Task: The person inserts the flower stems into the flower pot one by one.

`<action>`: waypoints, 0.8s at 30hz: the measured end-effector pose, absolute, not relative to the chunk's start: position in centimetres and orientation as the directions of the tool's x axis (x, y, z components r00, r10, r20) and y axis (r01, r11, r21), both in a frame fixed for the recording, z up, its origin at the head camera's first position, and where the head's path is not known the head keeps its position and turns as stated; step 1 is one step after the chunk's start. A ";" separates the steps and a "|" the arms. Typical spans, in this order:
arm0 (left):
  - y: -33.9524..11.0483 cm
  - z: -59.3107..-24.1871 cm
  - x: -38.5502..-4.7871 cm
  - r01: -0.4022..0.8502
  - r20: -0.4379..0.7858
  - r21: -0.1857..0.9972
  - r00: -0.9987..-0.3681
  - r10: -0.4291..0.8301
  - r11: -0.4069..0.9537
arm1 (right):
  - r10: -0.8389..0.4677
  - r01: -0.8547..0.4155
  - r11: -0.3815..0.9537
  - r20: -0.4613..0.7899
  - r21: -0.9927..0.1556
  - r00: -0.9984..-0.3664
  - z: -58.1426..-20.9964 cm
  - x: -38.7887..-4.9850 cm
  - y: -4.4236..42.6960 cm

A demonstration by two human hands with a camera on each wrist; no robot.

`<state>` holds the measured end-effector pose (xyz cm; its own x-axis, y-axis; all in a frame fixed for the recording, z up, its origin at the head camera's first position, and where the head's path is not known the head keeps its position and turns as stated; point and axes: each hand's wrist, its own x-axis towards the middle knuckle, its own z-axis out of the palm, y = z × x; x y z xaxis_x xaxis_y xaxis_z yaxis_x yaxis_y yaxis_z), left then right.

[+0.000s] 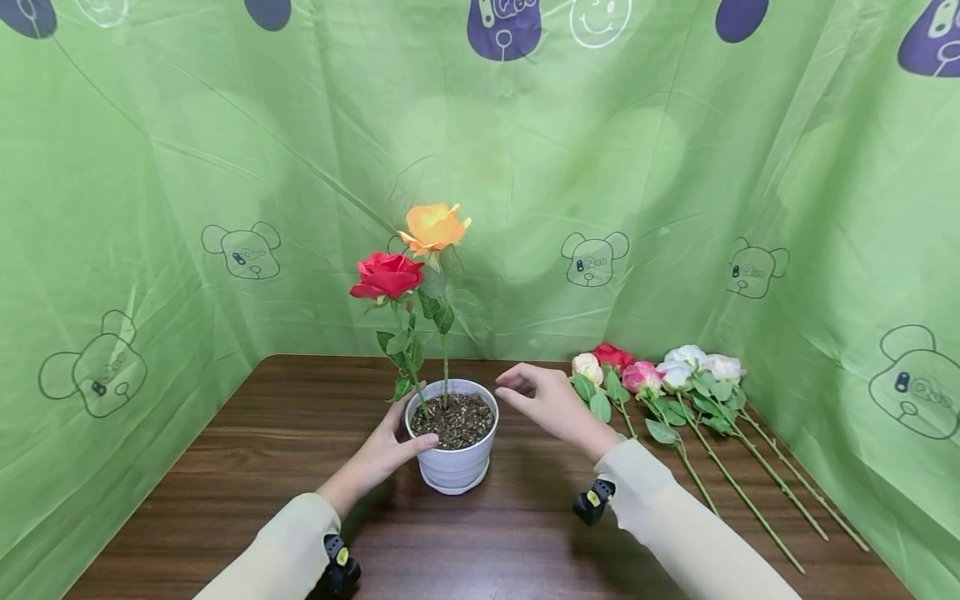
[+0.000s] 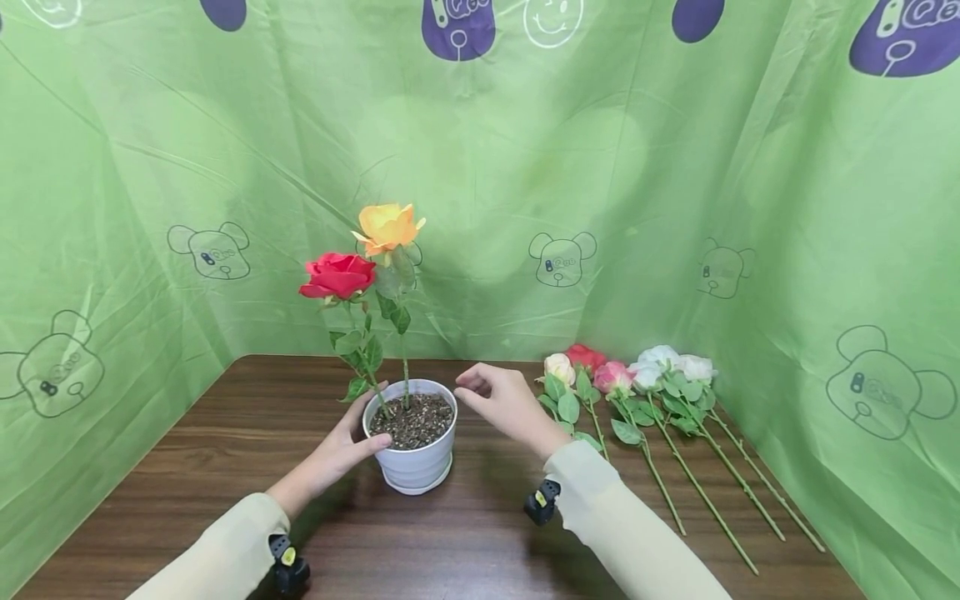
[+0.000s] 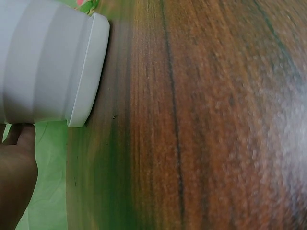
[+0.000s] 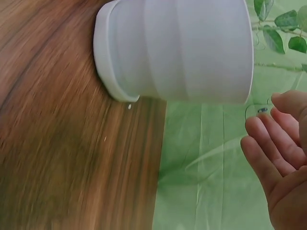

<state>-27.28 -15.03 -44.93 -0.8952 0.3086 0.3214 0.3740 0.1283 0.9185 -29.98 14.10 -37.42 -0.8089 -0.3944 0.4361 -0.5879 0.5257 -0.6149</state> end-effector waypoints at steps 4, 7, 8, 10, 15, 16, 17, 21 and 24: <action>-15.1 -44.9 -27.3 0.373 0.317 0.918 -0.896 0.309 0.138 | -0.384 -0.578 0.547 0.432 -0.605 -0.816 -37.7 -29.9 15.4; -15.1 -45.0 -27.4 0.373 0.317 0.917 -0.897 0.309 0.143 | -0.378 -0.569 0.566 0.426 -0.597 -0.822 -38.0 -29.8 16.4; -15.1 -45.0 -27.4 0.373 0.317 0.916 -0.897 0.308 0.145 | -0.377 -0.563 0.572 0.419 -0.596 -0.826 -38.0 -29.8 16.7; -15.1 -45.0 -27.4 0.374 0.317 0.916 -0.898 0.307 0.149 | -0.376 -0.551 0.585 0.404 -0.595 -0.834 -38.1 -29.7 17.4; -15.1 -45.0 -27.3 0.378 0.321 0.915 -0.895 0.309 0.142 | -0.380 -0.532 0.603 0.372 -0.595 -0.847 -38.4 -29.4 19.0; -15.1 -45.0 -27.3 0.379 0.324 0.915 -0.893 0.311 0.135 | -0.380 -0.529 0.606 0.367 -0.594 -0.849 -38.5 -29.3 19.3; -15.1 -45.0 -27.3 0.381 0.326 0.915 -0.892 0.312 0.131 | -0.380 -0.524 0.611 0.361 -0.594 -0.852 -38.6 -29.3 19.7; -15.1 -45.0 -27.4 0.382 0.329 0.916 -0.891 0.314 0.123 | -0.363 -0.498 0.639 0.341 -0.587 -0.867 -39.4 -29.1 21.2; -15.1 -45.2 -27.5 0.385 0.330 0.914 -0.891 0.312 0.132 | -0.348 -0.475 0.663 0.323 -0.579 -0.880 -40.0 -29.0 22.3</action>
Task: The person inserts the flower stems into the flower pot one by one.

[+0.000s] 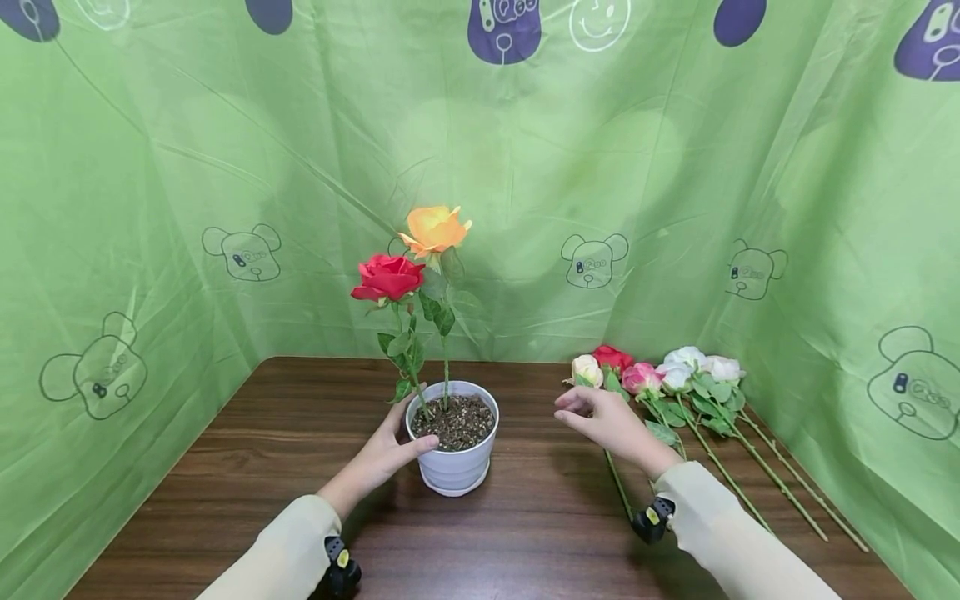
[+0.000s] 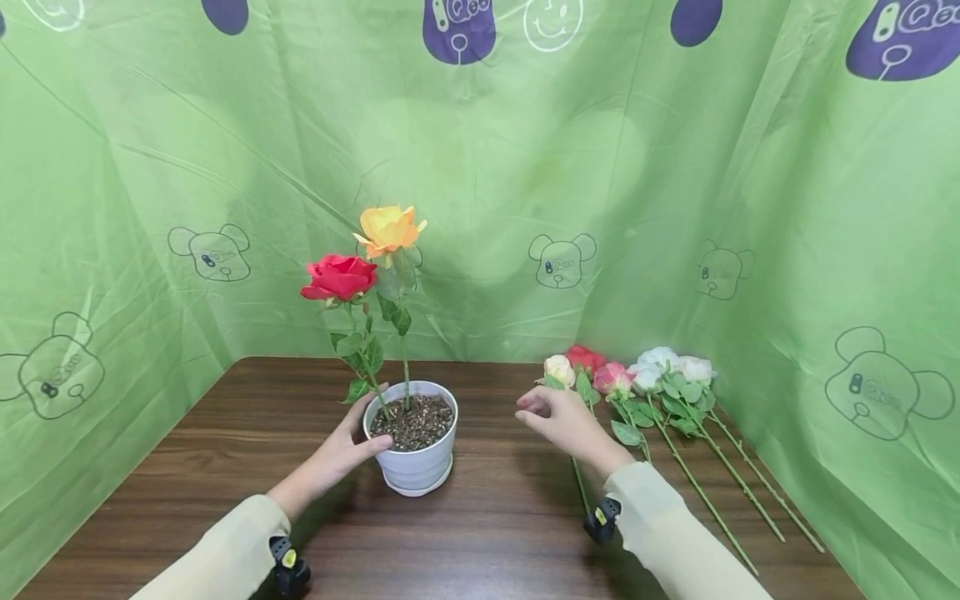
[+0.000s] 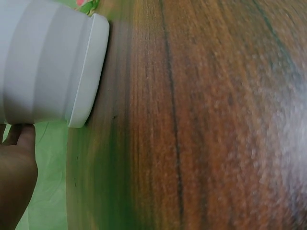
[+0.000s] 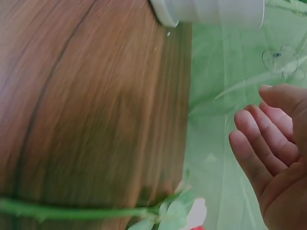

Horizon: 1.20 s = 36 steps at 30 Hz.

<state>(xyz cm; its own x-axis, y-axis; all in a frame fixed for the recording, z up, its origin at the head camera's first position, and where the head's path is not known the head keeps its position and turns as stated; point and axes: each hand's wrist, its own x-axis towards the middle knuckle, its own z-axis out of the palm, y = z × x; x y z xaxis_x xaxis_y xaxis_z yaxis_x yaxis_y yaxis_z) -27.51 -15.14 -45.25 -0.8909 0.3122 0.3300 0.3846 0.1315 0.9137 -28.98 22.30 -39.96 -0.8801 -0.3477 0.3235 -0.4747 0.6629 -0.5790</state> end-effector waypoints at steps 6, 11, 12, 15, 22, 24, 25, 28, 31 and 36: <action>-15.2 -45.6 -27.6 0.395 0.342 0.909 -0.888 0.308 0.131 | -0.310 -0.395 0.693 0.245 -0.603 -0.919 -41.3 -29.1 24.7; -15.2 -45.6 -27.6 0.393 0.341 0.911 -0.887 0.310 0.121 | -0.268 -0.316 0.719 0.173 -0.619 -0.948 -42.4 -29.0 26.5; -15.1 -45.6 -27.7 0.393 0.341 0.912 -0.887 0.311 0.121 | -0.257 -0.299 0.726 0.159 -0.619 -0.953 -42.6 -28.9 26.8; -15.1 -45.5 -27.7 0.391 0.341 0.913 -0.888 0.309 0.119 | -0.222 -0.241 0.740 0.110 -0.628 -0.969 -43.0 -28.5 27.5; -15.1 -45.3 -27.4 0.393 0.343 0.912 -0.888 0.306 0.116 | -0.143 -0.132 0.772 0.032 -0.622 -0.989 -44.3 -28.0 28.5; -15.1 -45.4 -27.4 0.389 0.339 0.914 -0.889 0.308 0.116 | -0.126 -0.117 0.787 0.028 -0.606 -0.992 -44.6 -28.0 28.7; -15.1 -45.4 -27.4 0.388 0.338 0.914 -0.889 0.308 0.116 | -0.115 -0.105 0.793 0.022 -0.600 -0.993 -44.8 -28.0 28.7; -15.1 -45.3 -27.4 0.388 0.337 0.914 -0.889 0.309 0.117 | -0.102 -0.088 0.813 0.007 -0.576 -0.995 -45.3 -28.2 28.8; -15.1 -45.3 -27.4 0.384 0.335 0.916 -0.890 0.311 0.113 | -0.083 -0.061 0.818 -0.013 -0.573 -0.996 -45.6 -28.4 28.7; -15.1 -45.3 -27.3 0.377 0.328 0.920 -0.893 0.309 0.112 | -0.081 -0.038 0.785 -0.042 -0.619 -0.996 -45.7 -28.5 28.6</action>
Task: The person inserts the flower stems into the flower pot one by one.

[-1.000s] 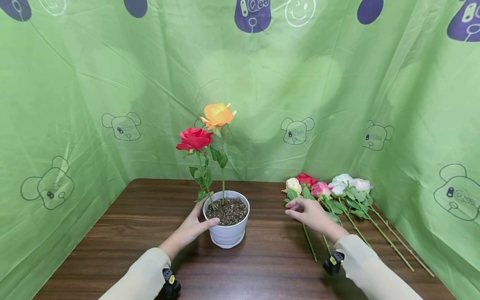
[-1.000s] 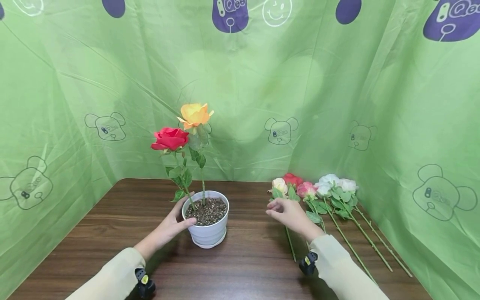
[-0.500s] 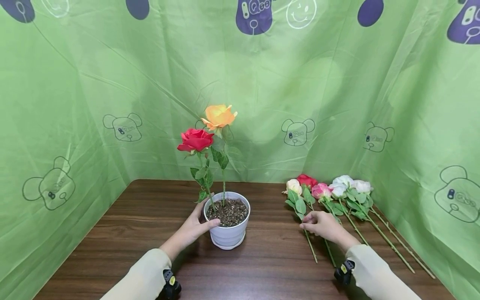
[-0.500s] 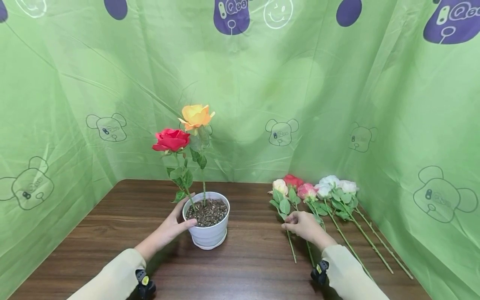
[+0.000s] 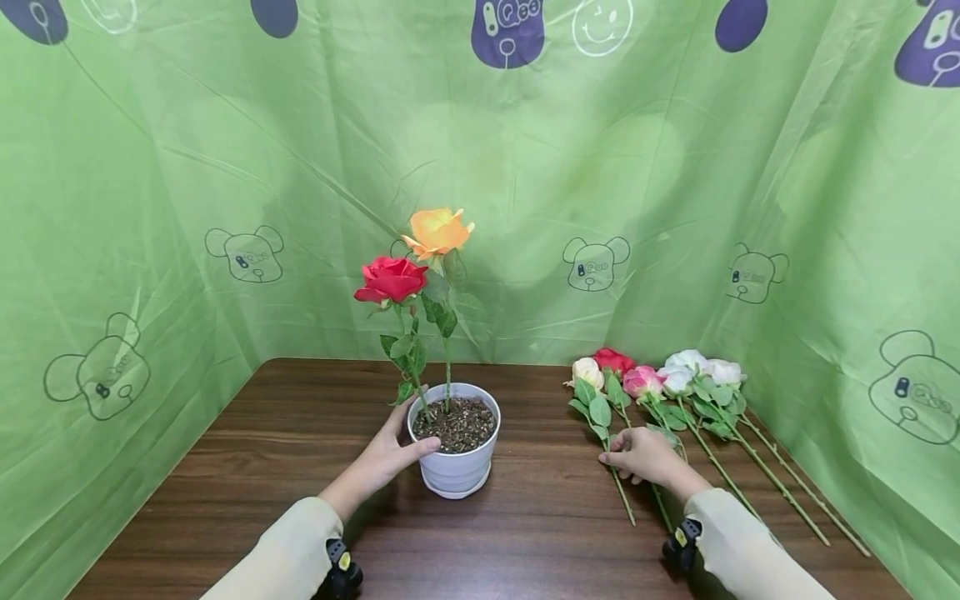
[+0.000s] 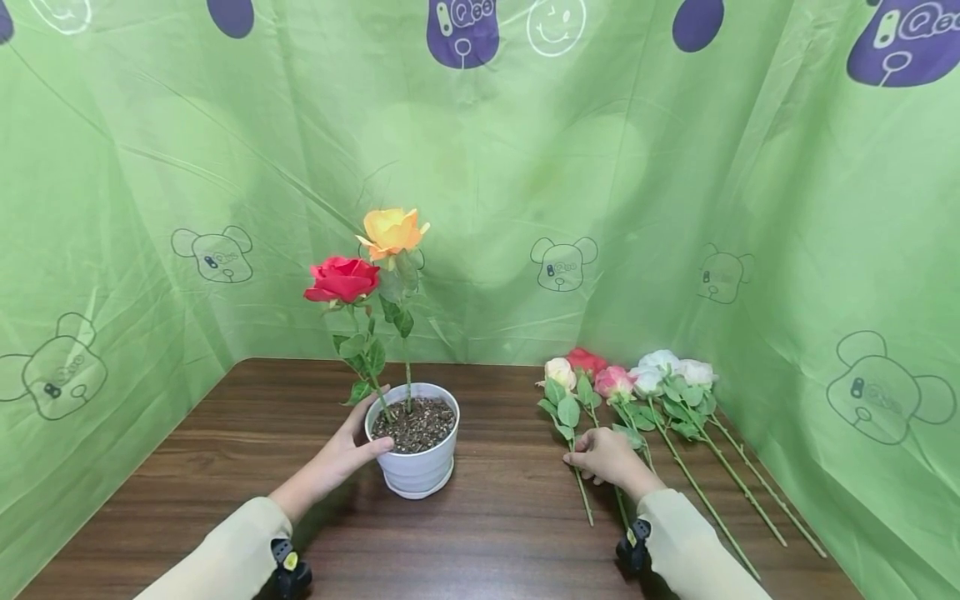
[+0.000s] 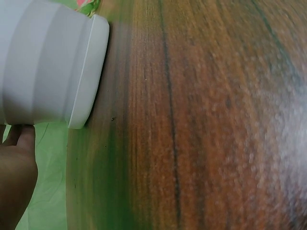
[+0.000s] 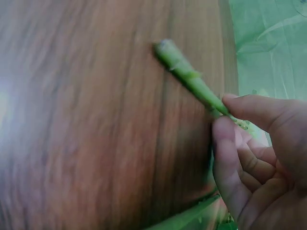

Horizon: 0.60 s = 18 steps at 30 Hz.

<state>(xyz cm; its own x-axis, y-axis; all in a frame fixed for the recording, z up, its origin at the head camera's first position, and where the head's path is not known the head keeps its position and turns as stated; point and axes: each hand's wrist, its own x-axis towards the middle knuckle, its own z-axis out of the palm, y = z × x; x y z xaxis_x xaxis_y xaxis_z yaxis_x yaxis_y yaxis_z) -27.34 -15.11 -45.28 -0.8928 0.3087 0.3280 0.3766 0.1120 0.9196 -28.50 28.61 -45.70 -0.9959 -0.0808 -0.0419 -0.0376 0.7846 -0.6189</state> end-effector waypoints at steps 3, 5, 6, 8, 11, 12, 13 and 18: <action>-15.1 -45.4 -27.4 0.376 0.329 0.921 -0.893 0.308 0.106 | -0.083 -0.025 0.753 -0.058 -0.657 -0.995 -45.6 -28.4 28.6; -15.1 -45.4 -27.4 0.378 0.333 0.920 -0.891 0.309 0.100 | -0.088 -0.024 0.742 -0.062 -0.670 -0.994 -45.5 -28.3 28.5; -15.1 -45.5 -27.5 0.379 0.334 0.920 -0.890 0.309 0.097 | -0.090 -0.023 0.737 -0.065 -0.675 -0.994 -45.5 -28.3 28.5; -15.1 -45.5 -27.5 0.382 0.338 0.920 -0.888 0.312 0.091 | -0.097 -0.027 0.733 -0.065 -0.679 -0.993 -45.4 -28.3 28.5; -15.1 -45.6 -27.5 0.382 0.338 0.920 -0.889 0.310 0.093 | -0.095 -0.026 0.728 -0.064 -0.685 -0.993 -45.4 -28.3 28.5; -15.1 -45.6 -27.5 0.382 0.338 0.919 -0.888 0.311 0.092 | -0.095 -0.027 0.728 -0.061 -0.685 -0.994 -45.4 -28.3 28.5; -15.1 -45.6 -27.5 0.383 0.338 0.919 -0.888 0.310 0.094 | -0.096 -0.033 0.729 -0.055 -0.683 -0.994 -45.4 -28.3 28.5; -15.1 -45.5 -27.5 0.384 0.338 0.918 -0.889 0.311 0.099 | -0.101 -0.046 0.724 -0.040 -0.688 -0.994 -45.3 -28.4 28.5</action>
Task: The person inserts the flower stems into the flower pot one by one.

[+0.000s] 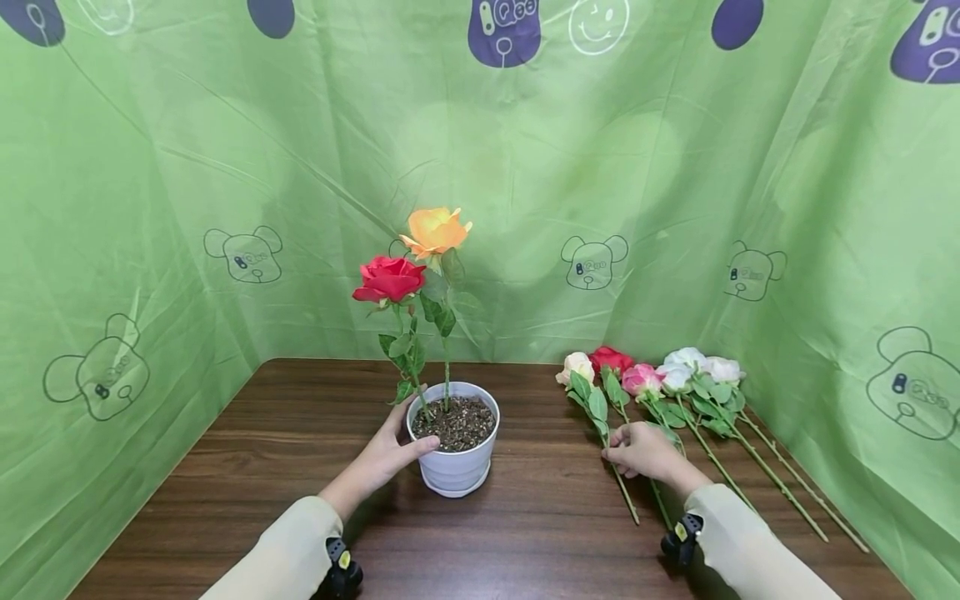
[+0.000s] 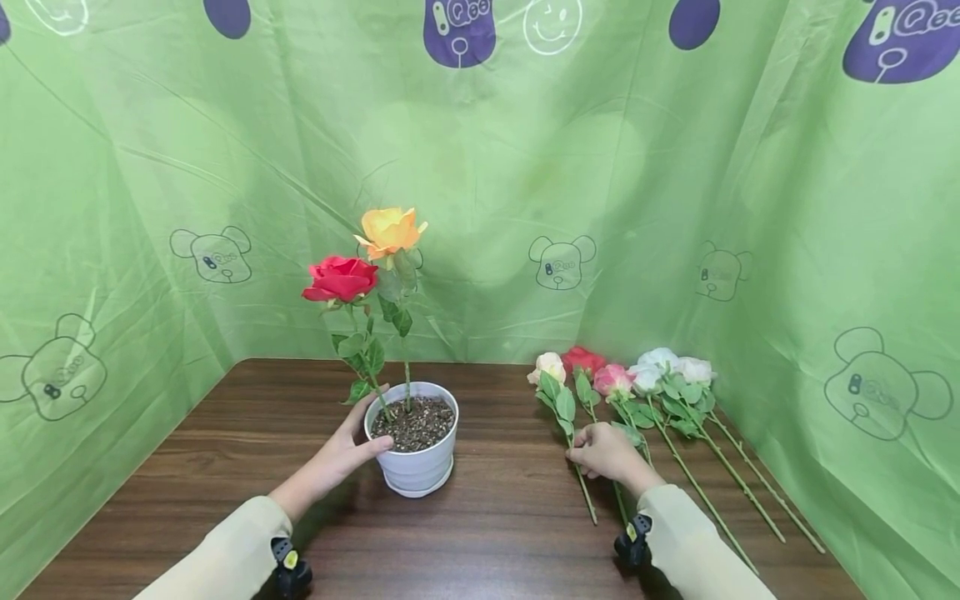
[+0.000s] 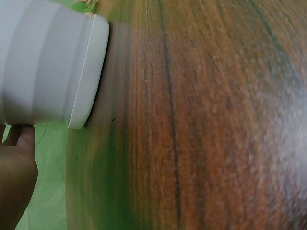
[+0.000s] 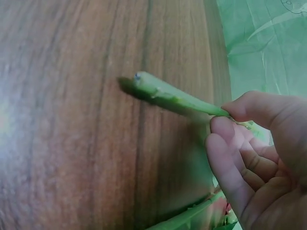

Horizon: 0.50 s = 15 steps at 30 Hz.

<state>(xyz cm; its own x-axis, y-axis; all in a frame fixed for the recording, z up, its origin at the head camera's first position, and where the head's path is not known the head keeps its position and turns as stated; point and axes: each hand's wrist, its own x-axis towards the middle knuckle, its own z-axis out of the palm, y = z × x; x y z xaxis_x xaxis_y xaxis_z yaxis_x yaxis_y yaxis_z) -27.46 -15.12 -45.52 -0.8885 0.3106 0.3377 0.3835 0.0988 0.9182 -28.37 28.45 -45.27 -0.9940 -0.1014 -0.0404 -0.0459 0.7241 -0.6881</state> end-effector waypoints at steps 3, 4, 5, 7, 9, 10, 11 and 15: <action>-15.1 -45.5 -27.4 0.380 0.335 0.920 -0.890 0.309 0.099 | -0.101 -0.048 0.715 -0.036 -0.698 -0.994 -45.0 -28.4 28.3; -15.2 -45.5 -27.4 0.379 0.333 0.920 -0.891 0.308 0.099 | -0.099 -0.047 0.710 -0.034 -0.703 -0.995 -44.9 -28.5 28.2; -15.2 -45.5 -27.4 0.377 0.332 0.921 -0.892 0.306 0.101 | -0.100 -0.050 0.707 -0.029 -0.705 -0.995 -44.7 -28.5 28.1; -15.2 -45.5 -27.4 0.376 0.330 0.920 -0.894 0.304 0.106 | -0.095 -0.053 0.702 -0.020 -0.710 -0.995 -44.5 -28.5 28.0; -15.2 -45.5 -27.4 0.380 0.332 0.918 -0.893 0.304 0.114 | -0.097 -0.064 0.695 -0.005 -0.717 -0.995 -44.3 -28.6 27.8; -15.2 -45.5 -27.4 0.383 0.334 0.916 -0.892 0.304 0.119 | -0.094 -0.069 0.691 0.005 -0.720 -0.996 -44.3 -28.6 27.7; -15.2 -45.5 -27.4 0.387 0.337 0.914 -0.891 0.304 0.124 | -0.096 -0.079 0.688 0.017 -0.721 -0.995 -44.2 -28.6 27.6; -15.2 -45.5 -27.5 0.396 0.341 0.908 -0.890 0.303 0.140 | -0.090 -0.098 0.672 0.050 -0.734 -0.995 -43.7 -28.9 27.2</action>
